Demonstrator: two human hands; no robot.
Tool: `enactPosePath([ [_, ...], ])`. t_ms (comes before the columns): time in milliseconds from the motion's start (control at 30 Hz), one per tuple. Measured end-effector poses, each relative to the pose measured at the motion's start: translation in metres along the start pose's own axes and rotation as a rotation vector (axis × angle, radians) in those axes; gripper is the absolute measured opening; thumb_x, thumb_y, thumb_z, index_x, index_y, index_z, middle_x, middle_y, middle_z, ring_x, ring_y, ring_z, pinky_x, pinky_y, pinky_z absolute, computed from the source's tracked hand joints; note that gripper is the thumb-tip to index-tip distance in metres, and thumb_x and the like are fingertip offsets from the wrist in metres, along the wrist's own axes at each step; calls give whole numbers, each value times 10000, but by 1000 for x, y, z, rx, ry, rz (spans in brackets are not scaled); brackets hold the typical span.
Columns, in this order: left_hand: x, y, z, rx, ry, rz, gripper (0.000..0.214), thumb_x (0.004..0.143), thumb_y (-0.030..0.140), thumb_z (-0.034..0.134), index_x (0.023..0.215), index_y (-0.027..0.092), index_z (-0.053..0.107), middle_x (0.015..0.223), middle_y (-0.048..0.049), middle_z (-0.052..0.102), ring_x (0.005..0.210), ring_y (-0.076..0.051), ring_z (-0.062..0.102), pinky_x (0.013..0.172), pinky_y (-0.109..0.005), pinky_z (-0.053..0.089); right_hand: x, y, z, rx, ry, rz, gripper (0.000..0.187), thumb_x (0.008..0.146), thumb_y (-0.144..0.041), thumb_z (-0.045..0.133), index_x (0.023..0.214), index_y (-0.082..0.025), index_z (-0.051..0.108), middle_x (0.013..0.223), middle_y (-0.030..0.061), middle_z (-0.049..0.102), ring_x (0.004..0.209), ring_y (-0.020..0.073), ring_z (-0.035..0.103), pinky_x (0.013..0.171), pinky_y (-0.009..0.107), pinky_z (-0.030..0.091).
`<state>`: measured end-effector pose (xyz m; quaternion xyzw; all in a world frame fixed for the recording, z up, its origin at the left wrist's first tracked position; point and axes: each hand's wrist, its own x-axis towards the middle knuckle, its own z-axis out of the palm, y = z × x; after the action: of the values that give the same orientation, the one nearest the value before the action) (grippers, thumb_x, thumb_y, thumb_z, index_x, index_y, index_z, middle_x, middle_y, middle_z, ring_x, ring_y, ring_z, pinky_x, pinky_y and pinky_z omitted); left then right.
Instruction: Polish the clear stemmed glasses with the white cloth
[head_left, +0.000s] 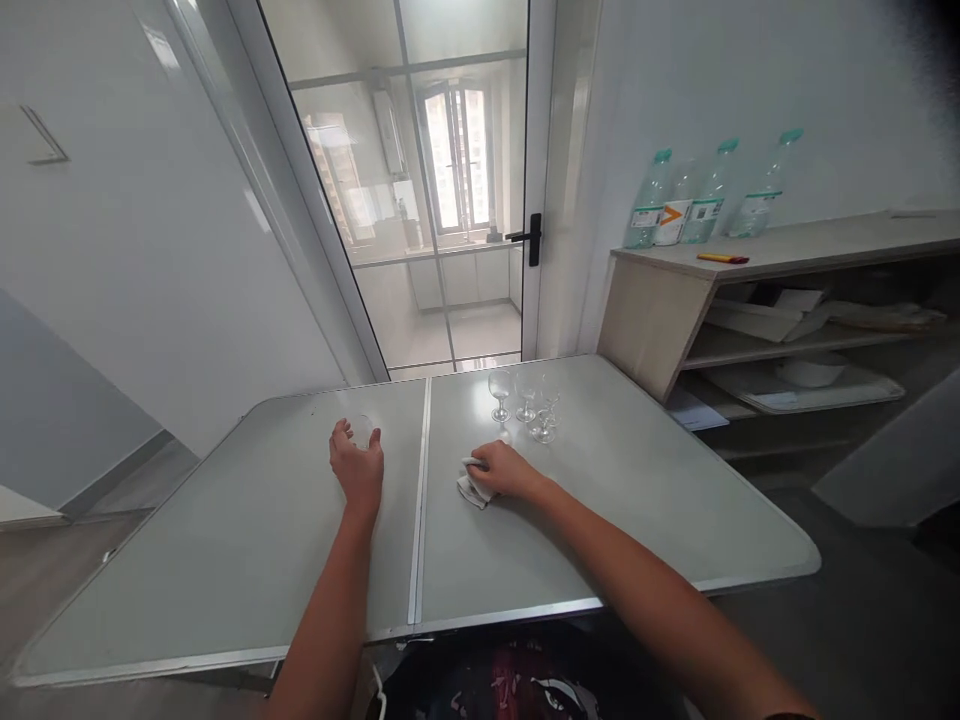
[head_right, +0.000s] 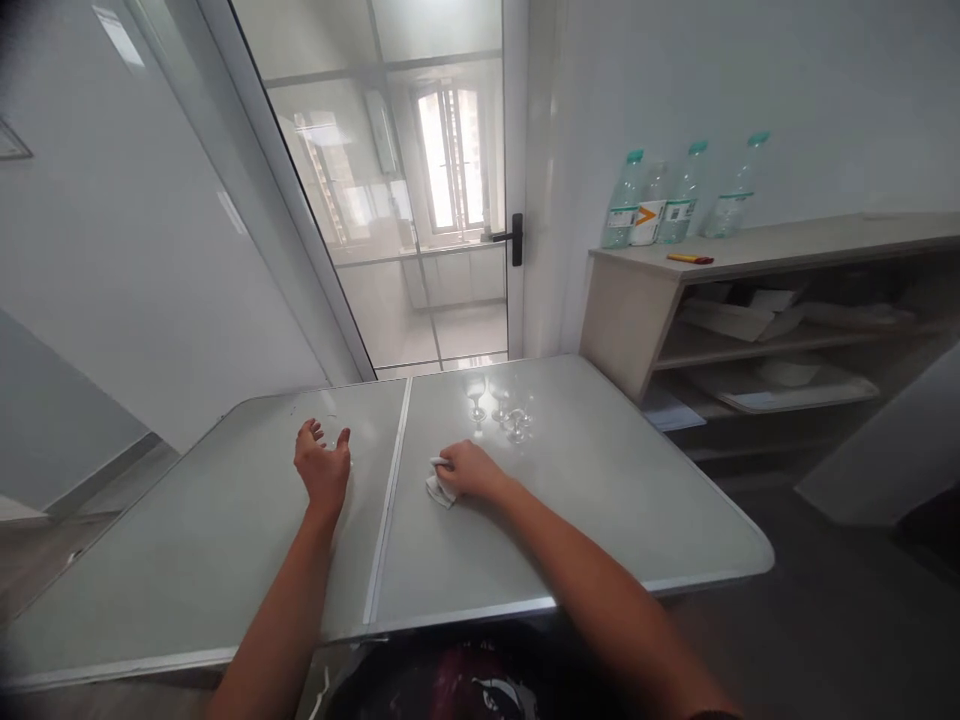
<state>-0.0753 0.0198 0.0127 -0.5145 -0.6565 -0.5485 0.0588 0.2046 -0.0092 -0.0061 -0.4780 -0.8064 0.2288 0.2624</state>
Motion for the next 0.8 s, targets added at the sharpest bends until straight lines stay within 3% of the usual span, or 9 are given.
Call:
enactPosePath([
  [100, 5, -11, -1, 58, -11, -51, 616, 821, 259, 741, 1365, 156, 469, 1273, -158, 618, 1103, -262, 632, 934, -422, 516, -2, -2, -2, -54, -44, 11, 301, 861, -287, 525, 593, -177, 441, 585, -24, 480, 567, 99, 331, 563, 270, 189],
  [367, 29, -34, 2, 90, -10, 3, 631, 825, 284, 700, 1378, 119, 444, 1304, -182, 594, 1169, -308, 608, 1051, -475, 450, -2, -4, -2, -115, -81, 24, 251, 880, -279, 558, 654, -171, 565, 635, -3, 566, 578, 109, 378, 579, 268, 214],
  [500, 36, -28, -6, 124, -40, 13, 711, 826, 328, 700, 1427, 107, 391, 1367, -222, 539, 1298, -357, 514, 1116, -533, 386, -2, -5, -4, -117, -74, 15, 221, 875, -266, 565, 674, -175, 585, 635, -5, 575, 575, 110, 392, 572, 265, 218],
  [600, 40, 5, -23, 157, 118, 104, 821, 793, 419, 749, 1452, 110, 369, 1438, -243, 460, 1404, -396, 375, 1161, -582, 309, -2, -6, -5, -108, -67, 5, 216, 872, -268, 563, 675, -182, 582, 635, -9, 577, 564, 108, 385, 558, 259, 222],
  [667, 41, 43, -31, 87, 186, 221, 594, 883, 397, 653, 1389, 153, 459, 1350, -187, 529, 1346, -349, 444, 1126, -539, 371, -2, -7, -7, -106, -65, 7, 220, 868, -266, 561, 666, -183, 581, 633, -8, 580, 559, 108, 387, 553, 258, 226],
  [700, 39, 66, -33, 46, 133, 302, 443, 921, 385, 604, 1303, 174, 533, 1253, -151, 586, 1279, -327, 504, 1112, -523, 391, -3, -7, -8, -107, -65, 8, 215, 865, -263, 562, 667, -183, 586, 638, -6, 587, 560, 109, 393, 553, 257, 229],
  [800, 28, 132, -19, -83, -297, 583, 195, 956, 376, 561, 1028, 214, 643, 1068, -77, 653, 1075, -263, 625, 1024, -437, 468, -3, -7, -9, -119, -70, 2, 198, 867, -262, 560, 694, -183, 613, 668, 2, 619, 580, 113, 430, 563, 254, 246],
])
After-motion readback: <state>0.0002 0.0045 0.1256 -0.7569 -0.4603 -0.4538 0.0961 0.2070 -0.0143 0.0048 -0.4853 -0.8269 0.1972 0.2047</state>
